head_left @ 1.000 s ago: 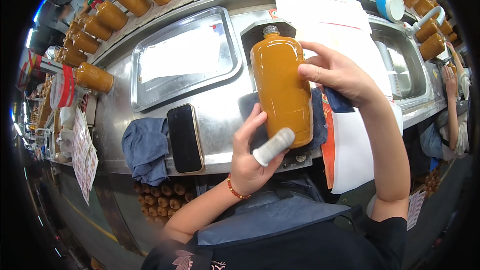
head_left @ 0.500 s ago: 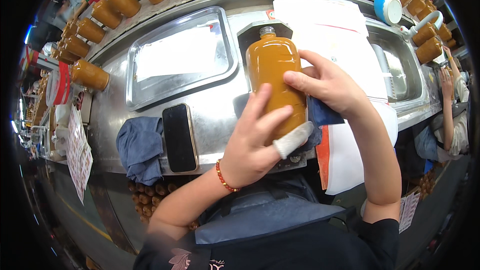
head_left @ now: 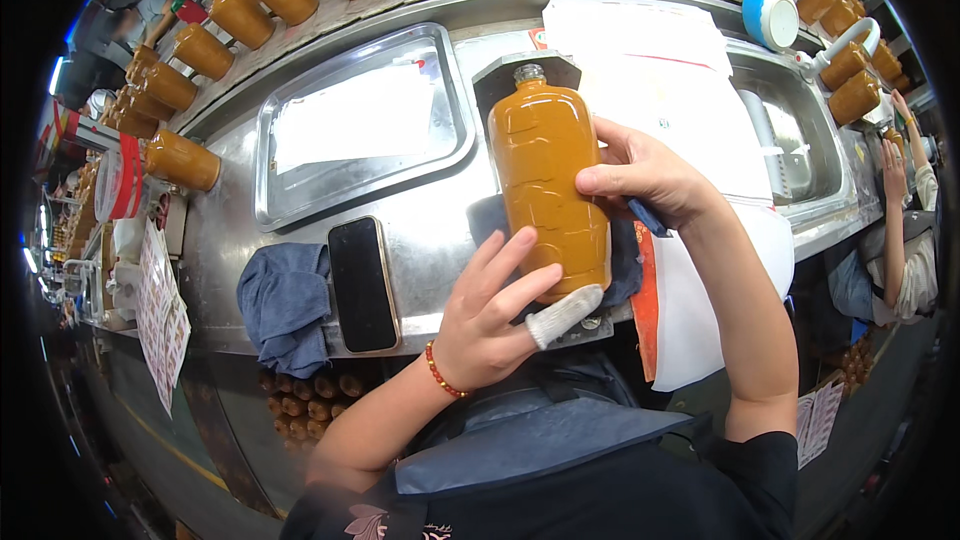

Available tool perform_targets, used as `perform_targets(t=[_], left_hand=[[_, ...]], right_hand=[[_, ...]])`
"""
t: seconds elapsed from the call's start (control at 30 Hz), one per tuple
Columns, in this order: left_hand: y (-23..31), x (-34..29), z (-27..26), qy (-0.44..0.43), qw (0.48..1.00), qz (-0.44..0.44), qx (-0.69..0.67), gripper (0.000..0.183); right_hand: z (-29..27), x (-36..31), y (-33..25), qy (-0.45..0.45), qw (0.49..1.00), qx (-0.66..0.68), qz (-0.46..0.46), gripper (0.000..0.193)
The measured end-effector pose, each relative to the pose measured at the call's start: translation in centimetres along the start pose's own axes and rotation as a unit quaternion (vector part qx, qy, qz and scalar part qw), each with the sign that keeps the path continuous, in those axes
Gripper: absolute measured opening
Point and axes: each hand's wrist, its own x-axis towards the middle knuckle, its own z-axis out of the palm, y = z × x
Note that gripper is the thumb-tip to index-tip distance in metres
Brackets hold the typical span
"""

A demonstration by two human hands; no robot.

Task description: The person applies adhesive labels to amber-colored bottles on a production line. They peel labels from a sheet, position them on the bottle, and smooth them with a finger. The person wipes the bottle surface with a cloth before and after labeling. A second worker is visible in the background performing similar tasks.

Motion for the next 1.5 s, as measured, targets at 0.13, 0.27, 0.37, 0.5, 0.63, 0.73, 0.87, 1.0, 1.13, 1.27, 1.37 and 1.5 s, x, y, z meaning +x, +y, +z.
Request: perform_targets(t=[0.13, 0.27, 0.37, 0.5, 0.63, 0.73, 0.87, 1.0, 1.13, 1.27, 1.37, 1.5], left_hand=[[0.2, 3.4, 0.8, 0.007, 0.998, 0.031, 0.047, 0.018], [0.7, 2.1, 1.5, 0.058, 0.990, -0.110, -0.067, 0.028], [1.4, -0.3, 2.2, 0.099, 0.970, -0.167, -0.145, 0.032], [0.7, -1.3, 0.8, 0.042, 0.995, -0.060, -0.066, 0.036], [-0.3, -1.0, -0.2, 0.010, 1.000, 0.022, 0.016, 0.031], [-0.9, 0.5, -0.5, -0.017, 0.995, 0.080, 0.057, 0.027], [-0.4, 3.6, -0.3, -0.026, 0.996, 0.079, 0.020, 0.038], [0.0, 1.5, 0.7, 0.054, 0.995, -0.056, -0.065, 0.028], [0.6, -1.2, 2.2, 0.107, 0.981, -0.118, -0.111, 0.035], [0.0, -1.8, 0.6, 0.039, 0.997, -0.021, -0.059, 0.035], [-0.9, -0.7, -0.5, 0.001, 0.998, 0.052, 0.021, 0.030], [-1.4, 1.8, -0.8, -0.042, 0.990, 0.110, 0.070, 0.033]], right_hand=[[2.1, -0.7, -1.0, 0.094, 0.983, -0.154, -0.018, 0.083], [2.1, -2.2, -2.6, 0.123, 0.969, -0.211, -0.023, 0.088], [0.2, -1.9, -1.6, 0.114, 0.978, -0.170, -0.048, 0.088], [0.1, -0.4, -0.2, 0.011, 0.998, -0.060, -0.003, 0.090], [1.1, 0.3, 0.1, 0.037, 0.997, -0.067, -0.021, 0.087], [2.9, -0.1, -1.1, 0.086, 0.984, -0.153, -0.028, 0.084], [3.1, -0.3, -1.4, 0.130, 0.955, -0.265, -0.034, 0.085], [1.4, -1.5, -1.9, 0.109, 0.979, -0.174, -0.009, 0.096], [-0.6, -0.6, -0.2, 0.052, 0.994, -0.092, 0.010, 0.093], [0.0, 0.5, 0.4, 0.025, 0.998, -0.048, 0.012, 0.081], [0.3, 0.3, -0.4, 0.028, 0.997, -0.072, 0.009, 0.076], [2.6, 0.1, -1.1, 0.090, 0.988, -0.128, -0.005, 0.077]])
